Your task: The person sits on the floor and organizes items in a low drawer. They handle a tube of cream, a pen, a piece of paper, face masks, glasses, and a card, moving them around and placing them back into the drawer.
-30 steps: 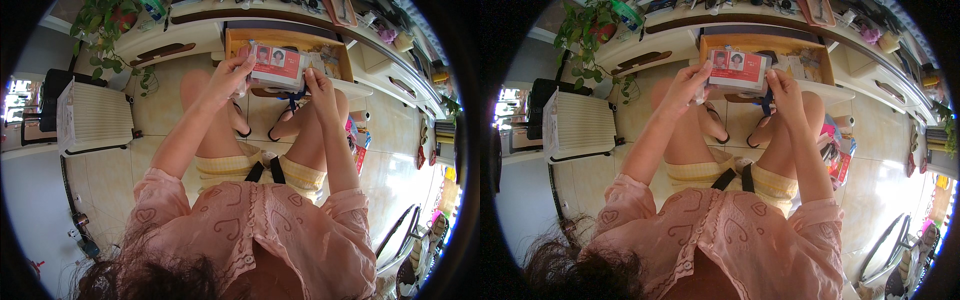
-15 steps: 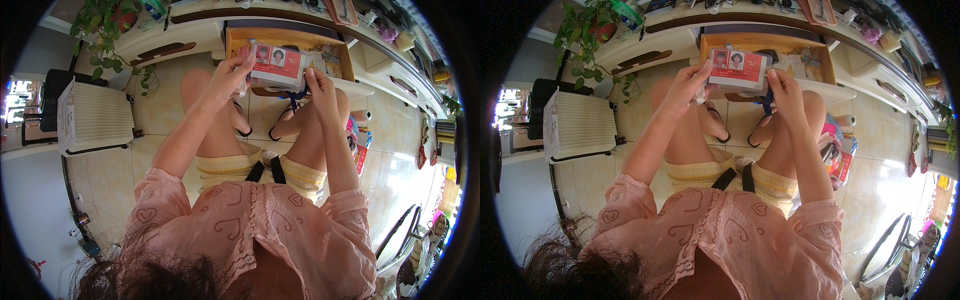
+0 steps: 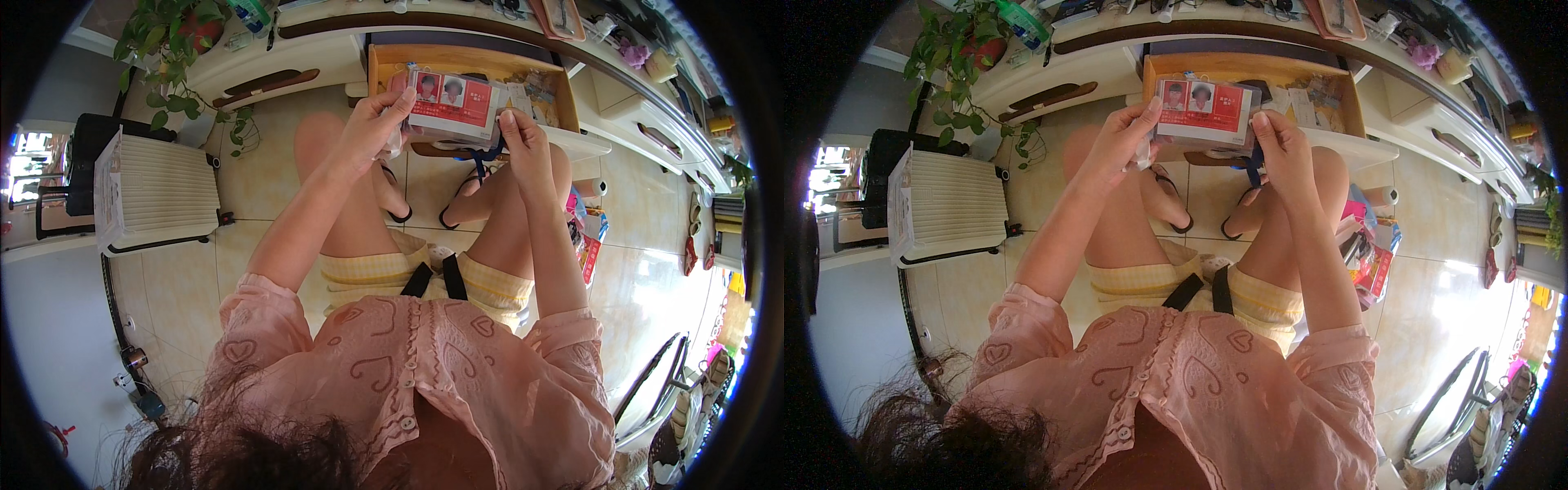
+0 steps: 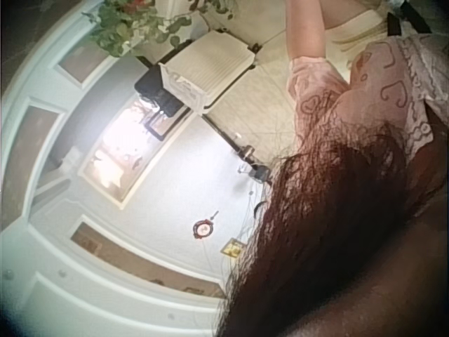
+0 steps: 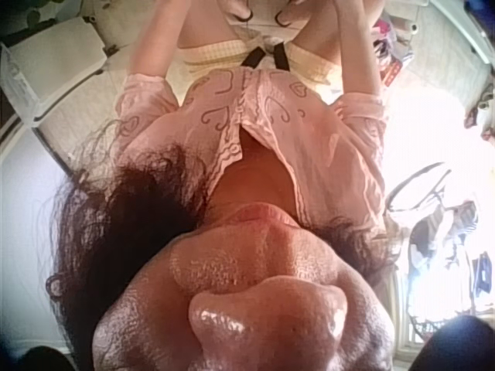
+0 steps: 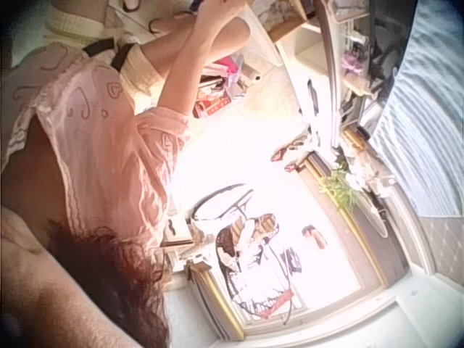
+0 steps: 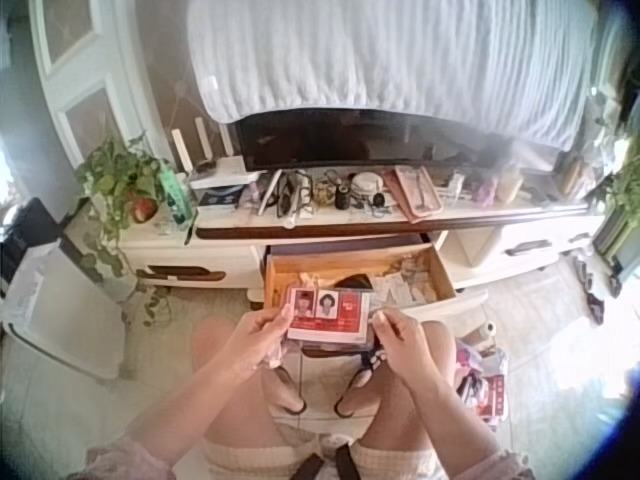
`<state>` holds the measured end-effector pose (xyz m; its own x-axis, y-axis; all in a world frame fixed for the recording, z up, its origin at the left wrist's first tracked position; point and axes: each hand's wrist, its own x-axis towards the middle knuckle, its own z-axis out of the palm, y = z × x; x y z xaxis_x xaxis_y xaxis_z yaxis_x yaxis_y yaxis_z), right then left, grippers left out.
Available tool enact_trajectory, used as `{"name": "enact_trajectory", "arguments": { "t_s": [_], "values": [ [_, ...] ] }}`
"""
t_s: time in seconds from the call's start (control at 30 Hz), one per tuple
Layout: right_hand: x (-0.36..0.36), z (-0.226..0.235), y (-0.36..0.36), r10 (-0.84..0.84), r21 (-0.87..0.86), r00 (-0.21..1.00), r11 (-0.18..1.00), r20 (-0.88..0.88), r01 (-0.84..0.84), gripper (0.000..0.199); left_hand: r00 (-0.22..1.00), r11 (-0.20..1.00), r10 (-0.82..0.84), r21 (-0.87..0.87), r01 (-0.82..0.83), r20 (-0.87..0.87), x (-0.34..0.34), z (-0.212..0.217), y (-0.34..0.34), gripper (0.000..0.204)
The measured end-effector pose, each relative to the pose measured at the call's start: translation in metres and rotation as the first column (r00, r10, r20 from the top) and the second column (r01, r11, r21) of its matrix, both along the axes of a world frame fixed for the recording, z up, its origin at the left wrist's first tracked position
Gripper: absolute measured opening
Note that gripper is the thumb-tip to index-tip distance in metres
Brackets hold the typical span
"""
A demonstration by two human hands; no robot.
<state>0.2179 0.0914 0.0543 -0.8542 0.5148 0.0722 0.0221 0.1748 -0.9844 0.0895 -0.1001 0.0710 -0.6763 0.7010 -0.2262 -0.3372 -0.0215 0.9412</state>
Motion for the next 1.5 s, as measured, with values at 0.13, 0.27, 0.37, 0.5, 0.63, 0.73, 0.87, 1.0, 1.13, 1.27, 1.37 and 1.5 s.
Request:
{"name": "enact_trajectory", "arguments": {
  "t_s": [0.13, 0.27, 0.37, 0.5, 0.63, 0.73, 0.87, 1.0, 1.13, 1.27, 1.37, 1.5],
  "values": [
    [0.000, 0.001, -0.001, -0.008, -0.004, 1.000, 1.000, 0.005, 0.008, 0.034, 1.000, 1.000, 0.011, -0.003, -0.011, -0.002, 0.001, 0.000, 0.001, 0.037],
    [0.000, -0.003, 0.000, -0.009, -0.010, 1.000, 1.000, -0.003, 0.009, 0.035, 1.000, 1.000, 0.012, 0.003, -0.012, -0.007, 0.001, 0.001, 0.001, 0.036],
    [0.000, -0.002, 0.001, -0.008, -0.018, 1.000, 1.000, 0.000, 0.008, 0.035, 1.000, 1.000, 0.011, 0.012, -0.011, -0.004, 0.003, 0.004, 0.002, 0.036],
    [-0.001, -0.004, 0.001, -0.015, -0.030, 1.000, 0.999, 0.001, 0.015, 0.035, 1.000, 1.000, 0.001, 0.005, -0.001, 0.012, 0.002, 0.003, 0.002, 0.037],
    [0.000, -0.003, 0.000, -0.014, -0.039, 1.000, 0.999, 0.000, 0.014, 0.035, 1.000, 1.000, 0.013, 0.003, -0.013, 0.008, 0.003, 0.002, 0.002, 0.038],
    [-0.001, -0.004, 0.001, -0.008, -0.028, 1.000, 1.000, -0.009, 0.008, 0.035, 1.000, 1.000, 0.014, 0.002, -0.014, 0.007, 0.002, 0.000, 0.002, 0.038],
    [-0.001, -0.006, 0.002, 0.008, -0.035, 1.000, 0.999, -0.013, -0.008, 0.034, 1.000, 1.000, 0.000, -0.003, 0.000, 0.013, 0.002, 0.001, 0.002, 0.039],
    [0.000, -0.003, 0.000, 0.014, -0.040, 1.000, 0.999, -0.014, -0.015, 0.033, 1.000, 1.000, -0.007, 0.011, 0.007, 0.022, 0.001, 0.000, 0.002, 0.040],
    [-0.001, -0.004, 0.002, 0.013, -0.033, 1.000, 0.999, -0.021, -0.014, 0.033, 1.000, 1.000, -0.018, 0.010, 0.018, 0.017, 0.001, 0.000, 0.001, 0.040],
    [-0.001, -0.001, 0.000, 0.014, -0.053, 1.000, 0.999, -0.001, -0.014, 0.032, 1.000, 1.000, -0.017, 0.002, 0.017, 0.022, 0.003, 0.006, 0.002, 0.039],
    [-0.001, -0.001, 0.001, 0.006, -0.052, 1.000, 0.999, 0.002, -0.006, 0.032, 0.999, 0.999, -0.034, -0.002, 0.034, 0.023, 0.004, 0.010, 0.001, 0.038],
    [-0.003, -0.005, 0.005, 0.008, -0.030, 1.000, 1.000, 0.004, -0.008, 0.033, 1.000, 0.996, 0.003, -0.092, -0.006, -0.031, 0.002, 0.003, 0.002, 0.033]
  ]
}}
